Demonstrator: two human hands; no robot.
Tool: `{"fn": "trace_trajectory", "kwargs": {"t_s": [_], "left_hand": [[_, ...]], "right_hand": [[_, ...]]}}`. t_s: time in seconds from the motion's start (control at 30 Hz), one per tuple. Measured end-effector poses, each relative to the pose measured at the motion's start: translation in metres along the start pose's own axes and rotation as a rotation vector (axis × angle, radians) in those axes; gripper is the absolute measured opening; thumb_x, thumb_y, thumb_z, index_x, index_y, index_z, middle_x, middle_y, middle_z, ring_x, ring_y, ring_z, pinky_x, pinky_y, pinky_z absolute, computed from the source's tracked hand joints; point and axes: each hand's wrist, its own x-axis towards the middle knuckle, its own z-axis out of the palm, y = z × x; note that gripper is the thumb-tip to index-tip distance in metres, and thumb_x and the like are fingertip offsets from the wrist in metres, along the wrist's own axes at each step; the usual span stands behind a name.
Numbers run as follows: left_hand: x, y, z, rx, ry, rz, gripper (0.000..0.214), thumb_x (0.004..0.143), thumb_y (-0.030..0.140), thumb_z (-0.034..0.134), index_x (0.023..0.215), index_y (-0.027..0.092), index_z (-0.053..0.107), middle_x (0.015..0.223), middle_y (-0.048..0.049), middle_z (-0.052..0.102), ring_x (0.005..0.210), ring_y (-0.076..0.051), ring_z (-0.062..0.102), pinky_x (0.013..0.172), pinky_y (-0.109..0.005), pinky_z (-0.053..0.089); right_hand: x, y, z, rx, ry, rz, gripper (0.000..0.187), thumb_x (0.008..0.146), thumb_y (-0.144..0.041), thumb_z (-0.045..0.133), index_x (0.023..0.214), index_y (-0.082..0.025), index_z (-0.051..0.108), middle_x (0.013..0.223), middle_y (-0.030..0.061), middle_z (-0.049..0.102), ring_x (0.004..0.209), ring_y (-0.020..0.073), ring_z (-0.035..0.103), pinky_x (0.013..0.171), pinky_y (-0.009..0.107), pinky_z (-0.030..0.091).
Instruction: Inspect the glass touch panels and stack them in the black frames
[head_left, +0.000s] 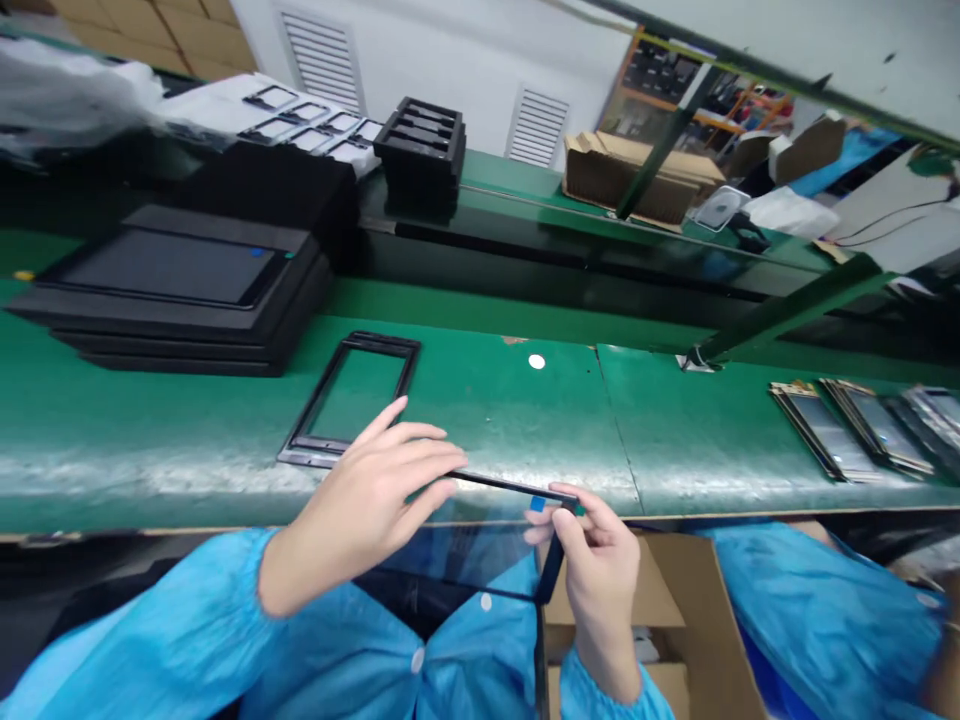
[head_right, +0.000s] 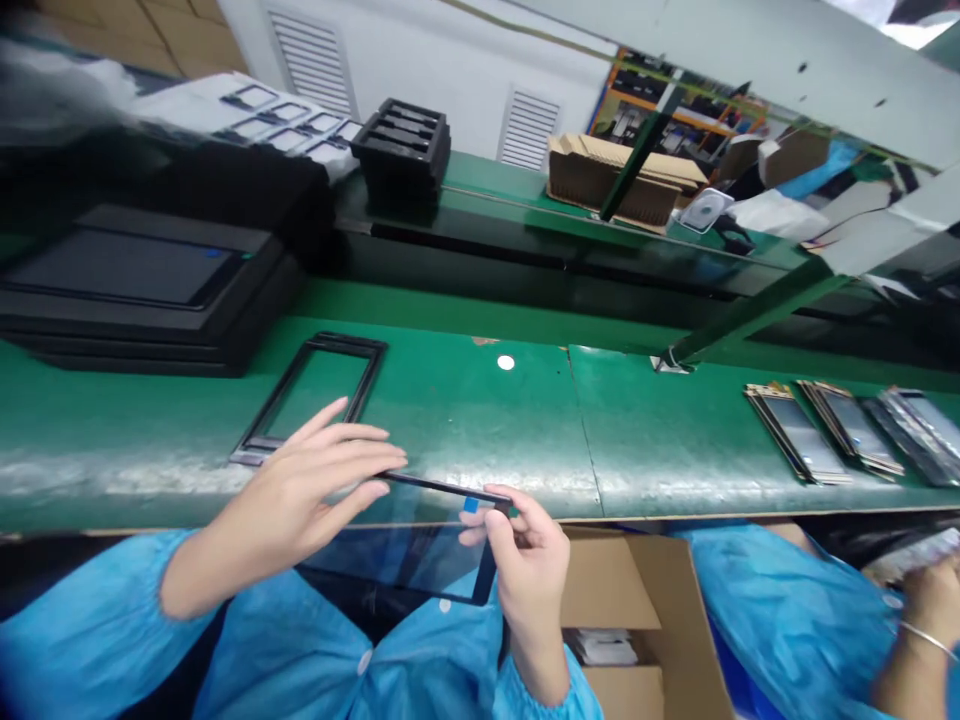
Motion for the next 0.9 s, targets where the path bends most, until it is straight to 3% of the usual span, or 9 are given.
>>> {"fn": "trace_trajectory", "kwargs": {"t_s": [0.1,0.27,0.33,0.43,0.5,0.6,0.73,0.83,0.9], "left_hand": [[0.009,0.002,-0.004,-0.032,-0.03,0.051,0.018,0.102,0.024,0.067,0.11,0.027,0.083,0.102,0.0008,0.086,0.097,-0.02,0.078,0.127,-0.048,0.035],[0.007,0.007,-0.005,-0.015,-0.027,0.08,0.021,0.105,0.024,0.062,0.109,0.024,0.083,0.105,-0.0024,0.085,0.095,-0.022,0.079,0.116,-0.044,0.046],[0.006,0.011,-0.001,0.012,-0.074,0.072,0.027,0.105,0.024,0.058,0.116,0.023,0.082,0.106,-0.0052,0.085,0.095,-0.025,0.079,0.102,-0.041,0.055],[0.007,0.018,0.008,-0.058,-0.197,0.017,0.035,0.105,0.026,0.056,0.132,0.026,0.078,0.106,-0.0064,0.085,0.092,-0.027,0.08,0.08,-0.033,0.06],[0.008,0.021,0.015,-0.188,-0.235,-0.068,0.035,0.105,0.028,0.058,0.134,0.029,0.078,0.111,-0.0056,0.085,0.097,-0.027,0.081,0.081,-0.032,0.061],[0.009,0.02,0.021,-0.46,-0.226,-0.322,0.031,0.104,0.034,0.06,0.125,0.028,0.082,0.111,-0.0062,0.086,0.097,-0.027,0.082,0.083,-0.031,0.063],[0.002,0.016,0.022,-0.871,-0.175,-0.695,0.043,0.102,0.045,0.063,0.133,0.017,0.073,0.115,-0.014,0.084,0.083,-0.026,0.083,0.068,-0.03,0.066],[-0.005,0.018,0.024,-1.018,-0.171,-0.766,0.049,0.1,0.05,0.068,0.133,0.014,0.069,0.127,-0.0197,0.079,0.09,-0.026,0.083,0.073,-0.031,0.066],[-0.008,0.02,0.025,-1.049,-0.181,-0.783,0.051,0.099,0.052,0.069,0.134,0.014,0.069,0.126,-0.0203,0.079,0.092,-0.026,0.083,0.075,-0.03,0.066]], "right_hand": [[-0.002,-0.001,-0.002,-0.011,0.025,-0.007,0.033,0.091,-0.047,0.081,0.106,-0.018,0.081,0.069,0.0083,0.083,0.07,0.0304,0.084,0.069,0.036,0.071],[-0.003,-0.004,-0.005,-0.005,0.04,0.022,0.033,0.091,-0.047,0.081,0.106,-0.017,0.081,0.072,0.0093,0.083,0.063,0.0295,0.083,0.062,0.035,0.07],[-0.003,-0.005,-0.001,0.002,0.015,0.029,0.033,0.091,-0.047,0.081,0.105,-0.017,0.081,0.069,0.0087,0.082,0.061,0.0289,0.082,0.061,0.035,0.069],[-0.004,-0.002,0.011,0.006,-0.119,0.037,0.032,0.092,-0.046,0.08,0.108,-0.019,0.082,0.069,0.0075,0.082,0.062,0.0282,0.082,0.065,0.037,0.07],[-0.004,0.003,0.017,0.04,-0.201,0.075,0.037,0.091,-0.047,0.08,0.117,-0.02,0.082,0.075,0.0072,0.084,0.068,0.0283,0.083,0.073,0.04,0.07],[0.001,0.01,0.017,0.153,-0.182,0.163,0.046,0.094,-0.055,0.074,0.125,-0.021,0.08,0.092,0.0097,0.087,0.08,0.0296,0.085,0.081,0.043,0.069],[0.013,0.015,0.007,0.194,-0.121,0.186,0.045,0.093,-0.062,0.073,0.096,-0.019,0.086,0.093,0.0134,0.086,0.074,0.0297,0.084,0.072,0.038,0.068],[0.019,0.014,0.005,0.191,-0.112,0.181,0.049,0.089,-0.065,0.075,0.077,-0.018,0.081,0.081,0.0139,0.085,0.062,0.0289,0.081,0.062,0.037,0.067],[0.02,0.014,0.005,0.195,-0.108,0.176,0.051,0.089,-0.065,0.075,0.074,-0.017,0.079,0.076,0.0131,0.083,0.057,0.0273,0.079,0.06,0.037,0.066]]}}
